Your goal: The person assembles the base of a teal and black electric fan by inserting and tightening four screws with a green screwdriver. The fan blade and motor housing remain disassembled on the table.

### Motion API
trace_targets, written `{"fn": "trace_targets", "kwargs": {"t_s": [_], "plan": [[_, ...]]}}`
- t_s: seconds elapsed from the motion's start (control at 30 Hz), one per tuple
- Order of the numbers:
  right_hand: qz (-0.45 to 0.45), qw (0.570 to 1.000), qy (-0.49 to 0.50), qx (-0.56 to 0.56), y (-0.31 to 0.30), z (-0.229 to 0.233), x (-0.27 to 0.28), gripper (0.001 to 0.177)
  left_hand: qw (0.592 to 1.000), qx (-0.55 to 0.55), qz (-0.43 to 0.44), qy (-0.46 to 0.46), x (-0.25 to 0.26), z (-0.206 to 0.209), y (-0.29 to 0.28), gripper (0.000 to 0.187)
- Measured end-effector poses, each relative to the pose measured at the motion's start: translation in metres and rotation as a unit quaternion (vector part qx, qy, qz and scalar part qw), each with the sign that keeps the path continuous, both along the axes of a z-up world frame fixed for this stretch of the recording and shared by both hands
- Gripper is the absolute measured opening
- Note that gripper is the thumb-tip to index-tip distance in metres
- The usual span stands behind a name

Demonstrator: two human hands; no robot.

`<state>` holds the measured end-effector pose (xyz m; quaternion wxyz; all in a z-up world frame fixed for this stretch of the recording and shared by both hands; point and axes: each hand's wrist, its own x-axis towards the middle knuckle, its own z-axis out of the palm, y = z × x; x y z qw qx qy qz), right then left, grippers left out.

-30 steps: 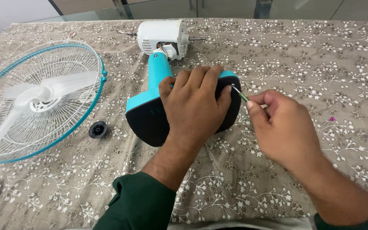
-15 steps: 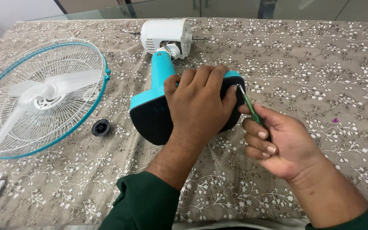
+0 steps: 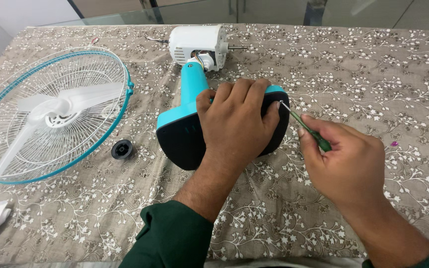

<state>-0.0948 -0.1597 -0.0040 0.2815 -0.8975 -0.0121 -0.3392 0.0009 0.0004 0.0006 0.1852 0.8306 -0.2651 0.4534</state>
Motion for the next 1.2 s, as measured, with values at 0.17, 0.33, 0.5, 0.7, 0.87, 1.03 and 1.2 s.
{"fn": "trace_targets", "kwargs": {"t_s": [0.17,0.33,0.5,0.7,0.87,1.03,1.2], "plan": [[-0.031,0.995,0.032,-0.085,0.005,0.012,-0.002,0.025,1.000,-0.009,-0.003,0.012,-0.002,0.001,-0.001,0.029],[-0.082,0.980,0.146,-0.106,0.007,0.017,0.006,0.027,1.000,-0.012,0.000,0.015,-0.004,0.003,-0.001,0.031],[0.051,0.837,0.307,0.450,-0.005,0.002,0.027,0.032,1.000,-0.015,-0.003,0.019,-0.004,0.004,0.002,0.029],[0.253,0.472,0.300,0.789,-0.016,-0.019,0.026,0.026,1.000,-0.016,-0.004,0.018,-0.003,0.005,-0.001,0.031],[0.140,0.637,0.312,0.691,-0.013,-0.014,0.023,0.035,1.000,-0.013,-0.002,0.021,-0.004,0.003,0.001,0.033],[0.090,0.798,0.252,0.539,-0.001,-0.012,0.019,0.029,1.000,-0.014,0.001,0.016,-0.004,0.001,0.001,0.029],[0.030,0.961,0.148,0.234,0.009,-0.011,0.009,0.028,1.000,-0.026,-0.011,0.010,-0.005,0.002,0.002,0.030]]}}
